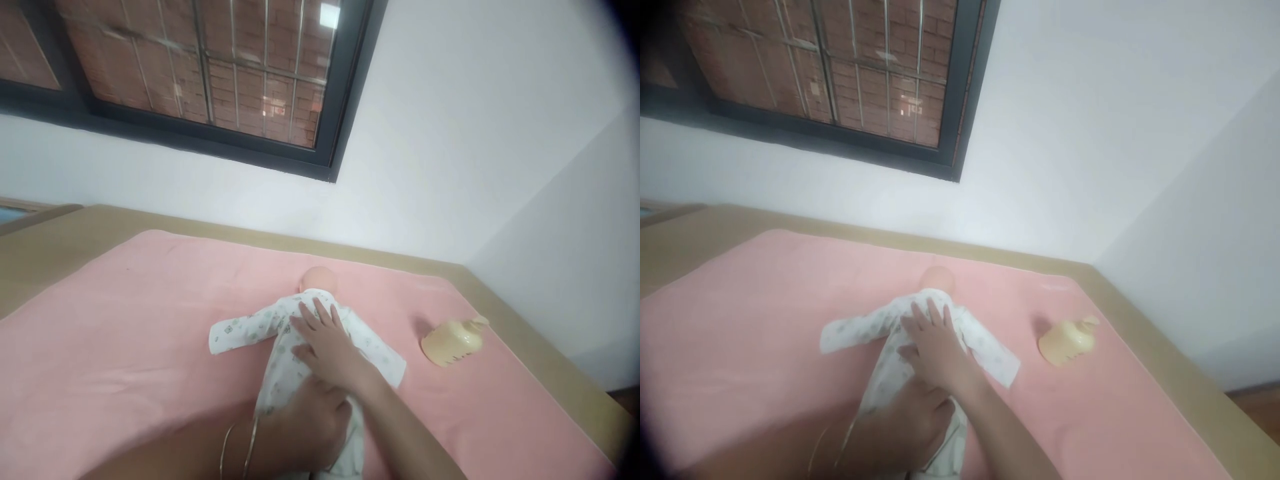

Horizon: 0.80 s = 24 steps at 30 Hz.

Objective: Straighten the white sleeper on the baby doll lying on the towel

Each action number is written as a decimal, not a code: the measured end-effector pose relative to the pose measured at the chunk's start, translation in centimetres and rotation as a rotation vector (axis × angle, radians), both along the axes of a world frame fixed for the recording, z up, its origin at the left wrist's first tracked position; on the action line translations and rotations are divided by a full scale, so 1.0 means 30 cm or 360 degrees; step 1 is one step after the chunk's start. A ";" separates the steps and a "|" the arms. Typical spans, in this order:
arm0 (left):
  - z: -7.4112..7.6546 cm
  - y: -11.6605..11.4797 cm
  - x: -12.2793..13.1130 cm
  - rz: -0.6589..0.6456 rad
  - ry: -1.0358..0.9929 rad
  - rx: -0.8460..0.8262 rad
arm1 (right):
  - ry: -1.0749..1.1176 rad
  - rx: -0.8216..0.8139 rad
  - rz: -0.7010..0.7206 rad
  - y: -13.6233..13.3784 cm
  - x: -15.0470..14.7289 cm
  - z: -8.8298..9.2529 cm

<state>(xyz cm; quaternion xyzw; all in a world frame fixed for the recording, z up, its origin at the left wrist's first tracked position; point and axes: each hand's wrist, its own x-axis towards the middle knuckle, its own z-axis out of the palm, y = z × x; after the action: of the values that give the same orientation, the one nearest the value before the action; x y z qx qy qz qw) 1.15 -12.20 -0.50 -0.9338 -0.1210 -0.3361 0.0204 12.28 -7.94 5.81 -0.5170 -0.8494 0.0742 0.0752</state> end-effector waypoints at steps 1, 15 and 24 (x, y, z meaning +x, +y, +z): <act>0.003 -0.001 -0.001 0.0011 0.0042 -0.0035 | -0.0005 -0.0007 0.0006 0.020 0.011 0.000; 0.016 -0.001 -0.002 -0.0008 0.0131 -0.0112 | 0.0030 0.0054 0.0026 0.061 0.021 0.004; -0.026 -0.002 0.013 0.0047 -0.0042 -0.0106 | 0.0055 -0.0092 -0.0380 -0.033 -0.012 -0.005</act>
<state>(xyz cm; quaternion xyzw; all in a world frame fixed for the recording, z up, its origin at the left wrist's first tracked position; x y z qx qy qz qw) 1.55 -12.27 -1.27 -0.9275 -0.1462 -0.3439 -0.0073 11.92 -8.95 5.66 -0.6152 -0.7778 0.0981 0.0832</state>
